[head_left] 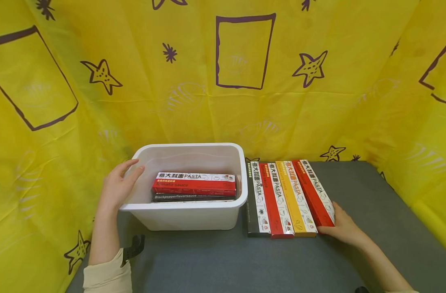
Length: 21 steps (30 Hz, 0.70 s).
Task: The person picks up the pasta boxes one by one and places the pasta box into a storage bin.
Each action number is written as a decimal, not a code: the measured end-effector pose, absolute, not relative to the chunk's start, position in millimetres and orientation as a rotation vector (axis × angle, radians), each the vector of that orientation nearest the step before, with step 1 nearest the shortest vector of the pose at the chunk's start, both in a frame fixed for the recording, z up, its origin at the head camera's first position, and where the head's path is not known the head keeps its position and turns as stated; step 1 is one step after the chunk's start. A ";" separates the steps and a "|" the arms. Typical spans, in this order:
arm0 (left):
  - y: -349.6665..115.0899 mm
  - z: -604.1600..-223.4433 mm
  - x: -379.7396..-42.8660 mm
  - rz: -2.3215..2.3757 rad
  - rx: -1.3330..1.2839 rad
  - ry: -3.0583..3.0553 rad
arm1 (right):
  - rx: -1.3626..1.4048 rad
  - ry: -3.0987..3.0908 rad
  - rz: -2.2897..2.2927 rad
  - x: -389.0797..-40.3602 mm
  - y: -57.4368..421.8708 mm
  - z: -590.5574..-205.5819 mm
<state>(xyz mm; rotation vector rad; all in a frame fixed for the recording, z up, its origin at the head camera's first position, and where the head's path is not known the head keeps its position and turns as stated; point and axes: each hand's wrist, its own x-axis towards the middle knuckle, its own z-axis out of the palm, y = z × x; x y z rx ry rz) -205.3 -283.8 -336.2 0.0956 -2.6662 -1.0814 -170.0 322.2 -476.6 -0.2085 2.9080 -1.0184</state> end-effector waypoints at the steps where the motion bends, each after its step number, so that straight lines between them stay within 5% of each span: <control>1: -283.9 -336.2 -205.2 -1.081 0.097 -2.667 | -0.214 2.916 -0.991 -170.3 321.8 -477.5; 21: -283.2 -334.7 -203.2 -1.089 0.099 -2.672 | 0.018 2.880 -0.996 -168.3 324.0 -469.2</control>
